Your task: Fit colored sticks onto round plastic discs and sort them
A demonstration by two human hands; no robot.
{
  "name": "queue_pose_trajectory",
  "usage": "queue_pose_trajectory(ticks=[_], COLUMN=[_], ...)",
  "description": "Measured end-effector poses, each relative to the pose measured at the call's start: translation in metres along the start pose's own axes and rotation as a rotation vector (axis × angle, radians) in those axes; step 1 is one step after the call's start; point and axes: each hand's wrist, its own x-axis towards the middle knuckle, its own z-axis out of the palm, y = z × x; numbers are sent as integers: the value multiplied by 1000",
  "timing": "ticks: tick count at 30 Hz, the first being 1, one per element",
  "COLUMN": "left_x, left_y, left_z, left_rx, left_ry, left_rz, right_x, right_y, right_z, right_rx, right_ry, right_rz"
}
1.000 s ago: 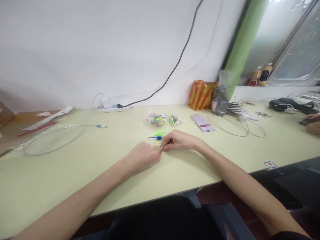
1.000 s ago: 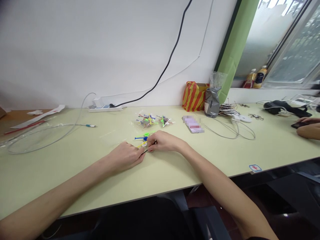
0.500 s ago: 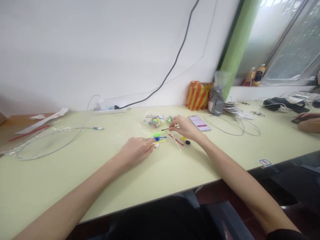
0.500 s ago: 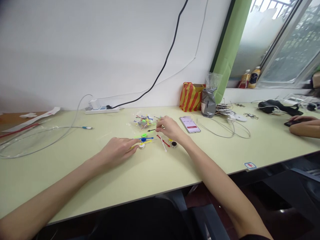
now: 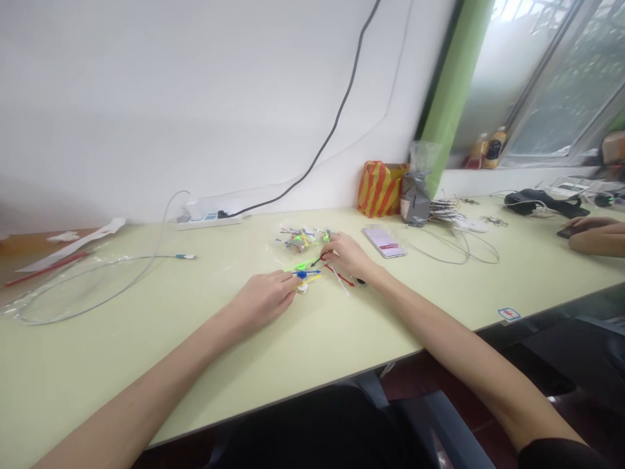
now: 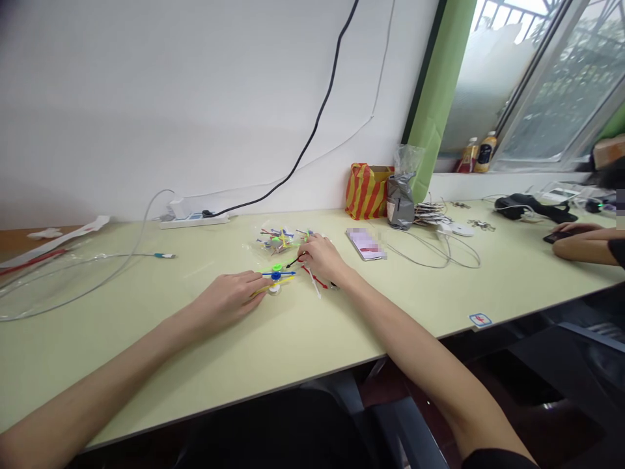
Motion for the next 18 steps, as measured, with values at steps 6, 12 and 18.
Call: queue_pose_trajectory(ticks=[6, 12, 18], left_x=[0, -1, -1], left_y=[0, -2, 0], left_z=[0, 2, 1], left_rx=[-11, -32, -30], left_ry=[-6, -6, -2], left_rz=[-1, -9, -2], right_x=[6, 5, -12], right_y=[6, 2, 24], right_z=[5, -3, -48], right_rx=[-24, 69, 190], right_ry=[-37, -28, -347], right_rz=[49, 67, 107])
